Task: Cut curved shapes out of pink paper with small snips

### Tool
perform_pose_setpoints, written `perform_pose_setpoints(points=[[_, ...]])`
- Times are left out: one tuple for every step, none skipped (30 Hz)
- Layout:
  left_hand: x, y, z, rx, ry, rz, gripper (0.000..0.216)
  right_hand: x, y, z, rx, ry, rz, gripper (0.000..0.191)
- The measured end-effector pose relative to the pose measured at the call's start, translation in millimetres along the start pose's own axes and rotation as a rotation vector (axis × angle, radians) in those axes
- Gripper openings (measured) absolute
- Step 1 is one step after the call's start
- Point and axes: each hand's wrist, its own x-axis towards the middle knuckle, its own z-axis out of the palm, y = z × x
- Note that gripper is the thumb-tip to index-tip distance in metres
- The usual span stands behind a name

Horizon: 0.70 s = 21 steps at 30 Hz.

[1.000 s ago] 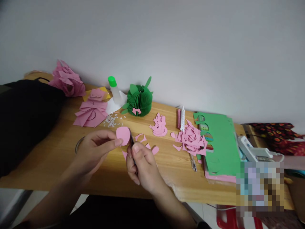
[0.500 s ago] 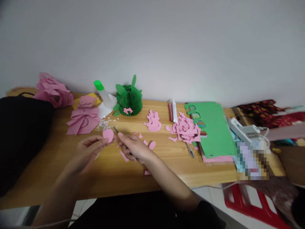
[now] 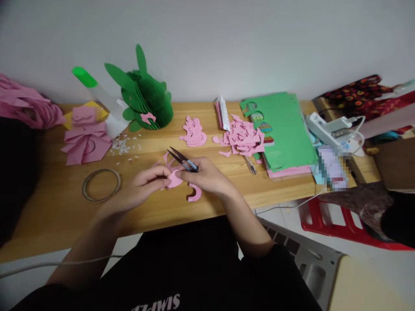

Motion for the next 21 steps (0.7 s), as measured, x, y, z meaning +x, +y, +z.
perform_pose_setpoints(points=[[4,0,5,0.003,-0.023,0.016,0.017,-7,3,-5,-0.024,0.018,-0.012,0.017],[7,-1,11,0.000,-0.046,0.027,0.018,-13,8,-10,-0.040,0.044,-0.025,0.016],[9,-2,16,-0.005,-0.064,0.032,0.018,-18,12,-15,-0.049,0.076,-0.038,0.015],[9,-3,21,0.001,-0.071,0.027,0.019,-23,18,-19,-0.050,0.116,-0.045,0.014],[9,-6,27,0.027,-0.054,0.021,0.018,-27,24,-23,-0.045,0.166,-0.043,0.014],[7,-8,32,0.082,-0.011,0.022,0.018,-31,31,-26,-0.038,0.216,-0.027,0.016],[4,-12,38,0.163,0.056,0.043,0.017,-34,37,-28,-0.026,0.267,-0.001,0.020],[0,-15,43,0.264,0.137,0.085,0.015,-36,44,-30,-0.011,0.310,0.028,0.024],[-5,-20,49,0.367,0.203,0.162,0.014,-38,50,-31,0.002,0.338,0.058,0.028],[-10,-24,54,0.462,0.257,0.259,0.014,-40,55,-31,0.014,0.354,0.085,0.031],[-15,-29,59,0.542,0.265,0.350,0.014,-41,59,-30,0.022,0.360,0.103,0.033],[-19,-33,63,0.616,0.261,0.434,0.015,-41,62,-29,0.023,0.364,0.112,0.033],[-22,-37,67,0.689,0.256,0.504,0.017,-41,64,-27,0.019,0.369,0.114,0.033],[-25,-40,70,0.751,0.254,0.554,0.019,-41,65,-26,0.010,0.371,0.111,0.033],[-26,-42,73,0.807,0.261,0.588,0.021,-40,66,-24,0.000,0.376,0.107,0.032],[-27,-44,74,0.854,0.275,0.609,0.023,-39,66,-23,-0.012,0.381,0.104,0.032],[-27,-45,75,0.892,0.293,0.621,0.024,-38,66,-22,-0.023,0.386,0.105,0.032],[-26,-46,76,0.923,0.312,0.631,0.025,-37,65,-21,-0.031,0.391,0.111,0.031],[-26,-46,76,0.947,0.331,0.641,0.025,-35,65,-21,-0.039,0.398,0.121,0.030],[-25,-46,76,0.968,0.346,0.646,0.025,-34,65,-20,-0.048,0.403,0.133,0.029],[-25,-46,76,0.983,0.356,0.646,0.024,-33,65,-20,-0.056,0.405,0.147,0.028]])
